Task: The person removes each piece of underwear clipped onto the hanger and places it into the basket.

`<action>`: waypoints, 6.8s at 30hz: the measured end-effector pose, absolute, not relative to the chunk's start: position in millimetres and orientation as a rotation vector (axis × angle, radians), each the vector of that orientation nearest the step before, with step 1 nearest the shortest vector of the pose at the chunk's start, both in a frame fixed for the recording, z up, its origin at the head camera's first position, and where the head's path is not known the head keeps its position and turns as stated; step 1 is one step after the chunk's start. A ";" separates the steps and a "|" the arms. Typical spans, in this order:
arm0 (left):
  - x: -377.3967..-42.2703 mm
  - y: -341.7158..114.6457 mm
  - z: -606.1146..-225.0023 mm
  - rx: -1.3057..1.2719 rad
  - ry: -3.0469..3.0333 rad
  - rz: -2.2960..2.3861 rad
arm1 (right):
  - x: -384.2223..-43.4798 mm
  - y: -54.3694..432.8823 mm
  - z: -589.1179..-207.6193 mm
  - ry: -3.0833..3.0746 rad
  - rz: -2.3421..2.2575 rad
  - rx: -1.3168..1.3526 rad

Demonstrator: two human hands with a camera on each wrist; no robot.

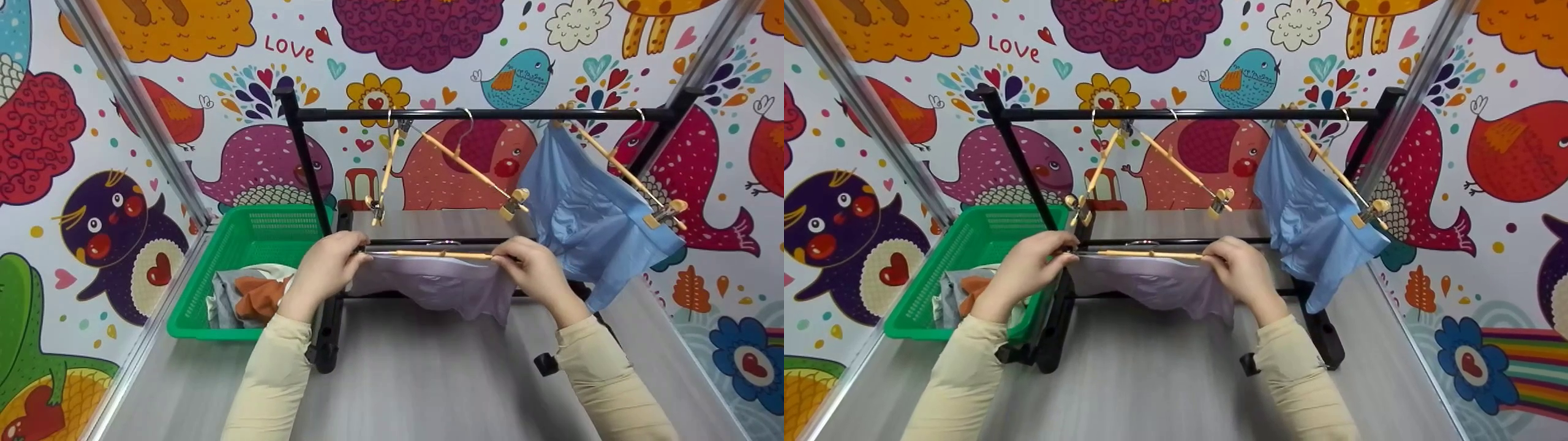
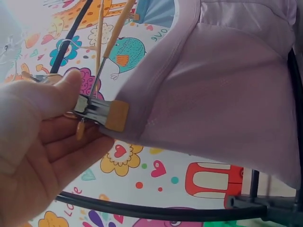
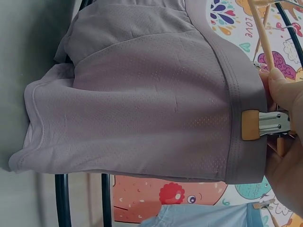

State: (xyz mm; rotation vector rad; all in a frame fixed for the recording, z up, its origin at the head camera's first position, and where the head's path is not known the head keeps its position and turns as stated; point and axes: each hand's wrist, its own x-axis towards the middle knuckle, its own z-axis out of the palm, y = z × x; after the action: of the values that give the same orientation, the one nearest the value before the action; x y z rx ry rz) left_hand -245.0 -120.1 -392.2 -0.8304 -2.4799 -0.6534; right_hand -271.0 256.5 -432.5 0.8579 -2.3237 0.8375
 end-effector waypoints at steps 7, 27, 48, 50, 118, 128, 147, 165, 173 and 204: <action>-241.9 -122.6 -406.9 -0.786 -2.510 -0.679 | -273.8 253.1 -443.7 -2.339 0.829 0.880; -242.6 -122.9 -464.1 -0.604 -2.601 -0.747 | -274.5 242.3 -479.9 -2.472 0.842 0.828; -238.5 -114.9 -486.2 -0.446 -2.592 -0.714 | -277.1 238.3 -497.7 -2.502 0.856 0.815; -238.4 -114.4 -487.0 -0.444 -2.562 -0.708 | -277.2 238.1 -497.5 -2.508 0.852 0.806; -246.8 -113.6 -469.6 -0.599 -2.584 -0.512 | -276.2 228.4 -492.0 -2.567 0.871 0.790; -245.5 -96.3 -474.5 -0.636 -2.553 -0.430 | -274.7 227.6 -492.6 -2.559 0.879 0.786; -243.3 -81.1 -492.8 -0.579 -2.387 -0.391 | -273.3 227.5 -493.3 -2.556 0.917 0.780; -245.6 -79.8 -498.7 -0.559 -2.310 -0.410 | -270.6 227.5 -490.4 -2.607 0.880 0.785; -245.0 -79.7 -498.7 -0.548 -2.330 -0.405 | -270.6 232.2 -488.6 -2.588 0.836 0.861; -243.4 -81.5 -503.2 -0.499 -2.362 -0.452 | -260.5 263.7 -473.8 -2.515 0.547 0.888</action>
State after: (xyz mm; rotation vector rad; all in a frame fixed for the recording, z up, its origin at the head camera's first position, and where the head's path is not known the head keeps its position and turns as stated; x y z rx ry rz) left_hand -243.4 -81.5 -503.2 -0.4994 -2.3623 -0.4525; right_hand -260.5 263.7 -473.8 0.8875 -2.5152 0.5466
